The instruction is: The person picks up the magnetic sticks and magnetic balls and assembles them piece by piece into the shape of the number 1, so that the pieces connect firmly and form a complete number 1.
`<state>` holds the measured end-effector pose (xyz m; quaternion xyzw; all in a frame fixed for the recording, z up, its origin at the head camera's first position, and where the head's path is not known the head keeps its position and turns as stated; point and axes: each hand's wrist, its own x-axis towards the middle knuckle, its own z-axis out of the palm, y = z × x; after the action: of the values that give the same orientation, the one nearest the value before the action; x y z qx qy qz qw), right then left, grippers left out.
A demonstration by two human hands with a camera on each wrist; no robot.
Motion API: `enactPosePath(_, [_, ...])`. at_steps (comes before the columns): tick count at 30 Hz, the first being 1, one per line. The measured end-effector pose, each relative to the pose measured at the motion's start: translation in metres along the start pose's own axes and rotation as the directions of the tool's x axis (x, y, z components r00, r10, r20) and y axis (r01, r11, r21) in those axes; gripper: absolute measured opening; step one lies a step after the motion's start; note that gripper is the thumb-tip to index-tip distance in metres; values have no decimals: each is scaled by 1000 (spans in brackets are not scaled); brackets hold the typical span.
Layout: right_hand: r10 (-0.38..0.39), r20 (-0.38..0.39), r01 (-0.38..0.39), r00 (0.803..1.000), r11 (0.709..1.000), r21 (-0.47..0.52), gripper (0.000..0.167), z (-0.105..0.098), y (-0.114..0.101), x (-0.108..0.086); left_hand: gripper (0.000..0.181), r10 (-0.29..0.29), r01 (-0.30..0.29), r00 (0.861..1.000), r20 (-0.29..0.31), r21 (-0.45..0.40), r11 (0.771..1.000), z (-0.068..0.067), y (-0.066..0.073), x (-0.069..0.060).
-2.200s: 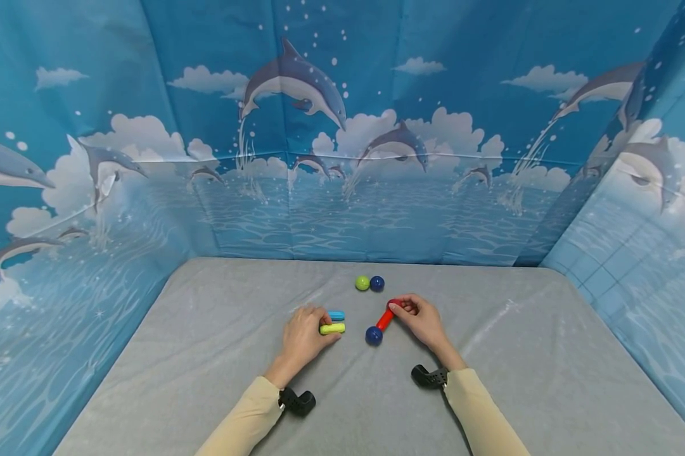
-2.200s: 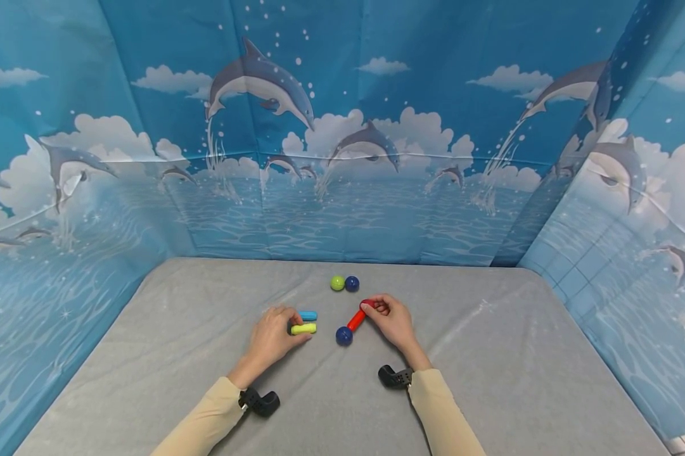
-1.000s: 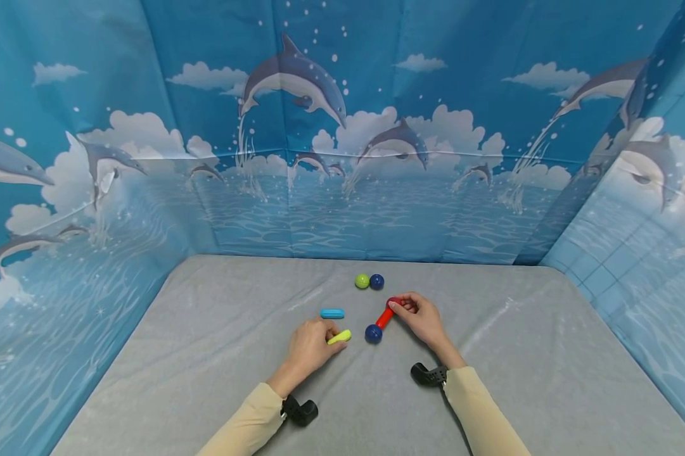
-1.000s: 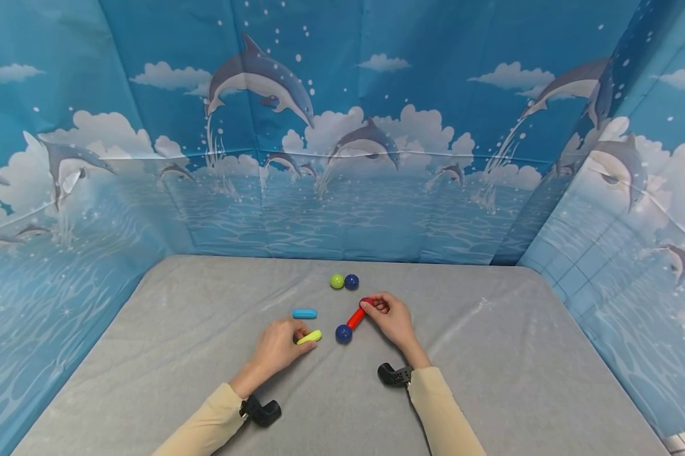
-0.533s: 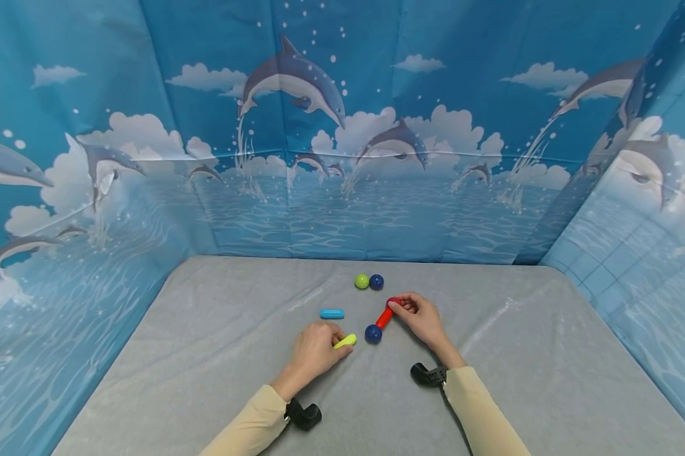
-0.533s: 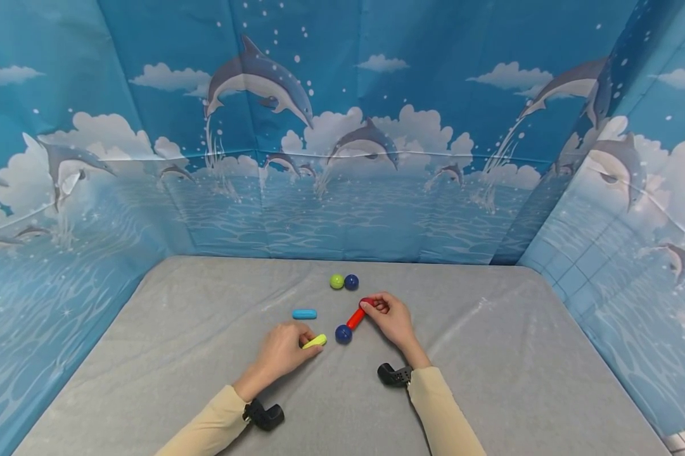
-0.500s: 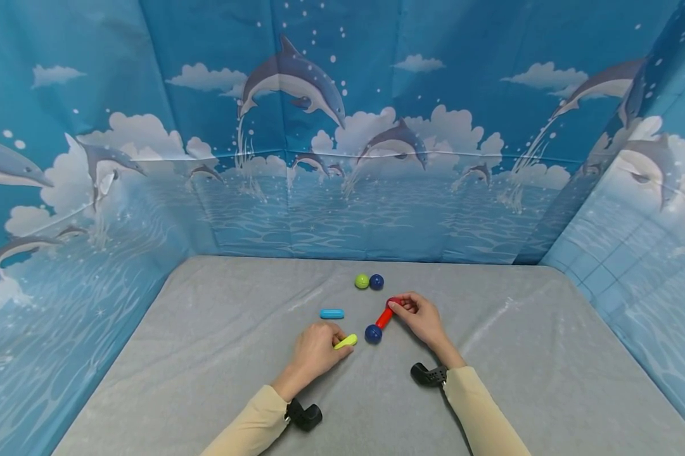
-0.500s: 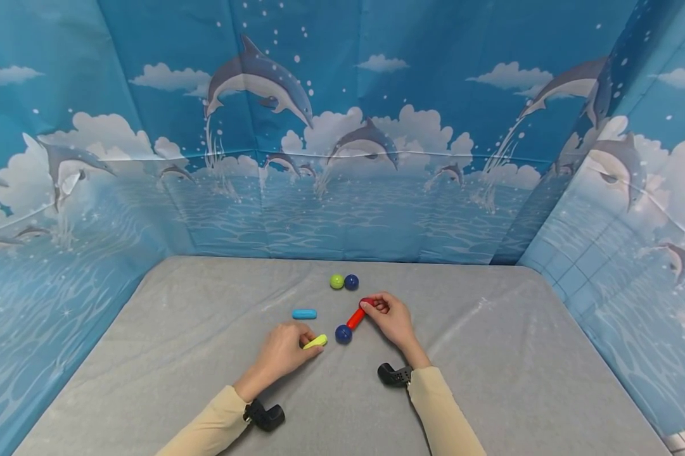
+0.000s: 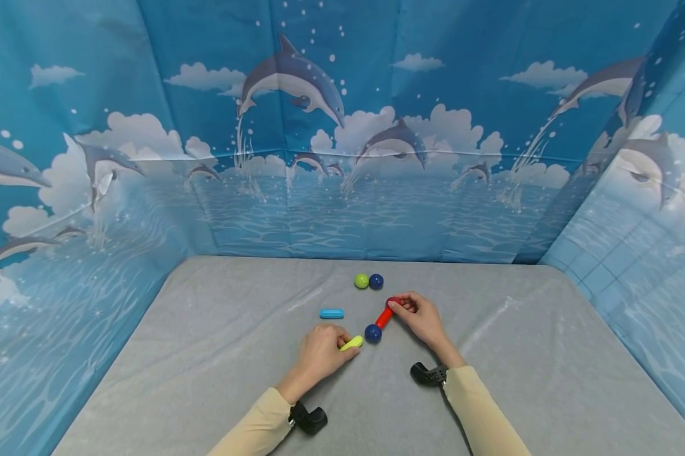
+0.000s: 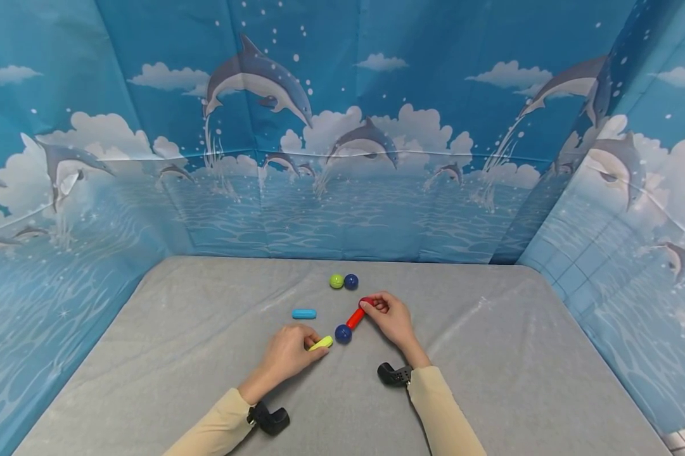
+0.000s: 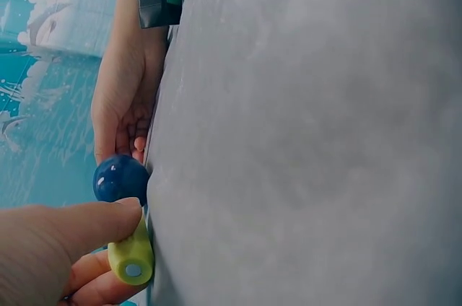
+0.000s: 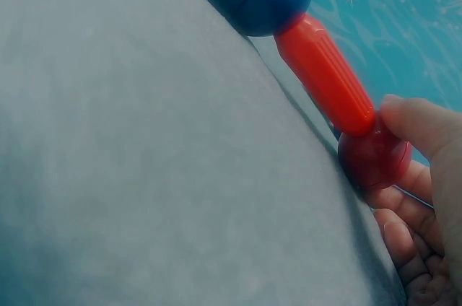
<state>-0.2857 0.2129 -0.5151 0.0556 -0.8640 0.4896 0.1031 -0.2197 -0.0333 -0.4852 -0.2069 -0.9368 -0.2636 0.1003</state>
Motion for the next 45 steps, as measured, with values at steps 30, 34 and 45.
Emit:
enactPosePath(30, [-38,2,38,999,999,0,34,-1,-3,-1,22,2,-2,999,-51,-2,1000,9,8,-2])
enactPosePath(34, [-39,2,39,999,999,-2,35,-1,-2,-1,23,5,-5,998,-56,0,1000,10,9,-2])
enactPosePath(45, [-38,2,38,999,999,0,35,-1,-2,-1,23,13,-12,997,-81,6,1000,12,9,-3])
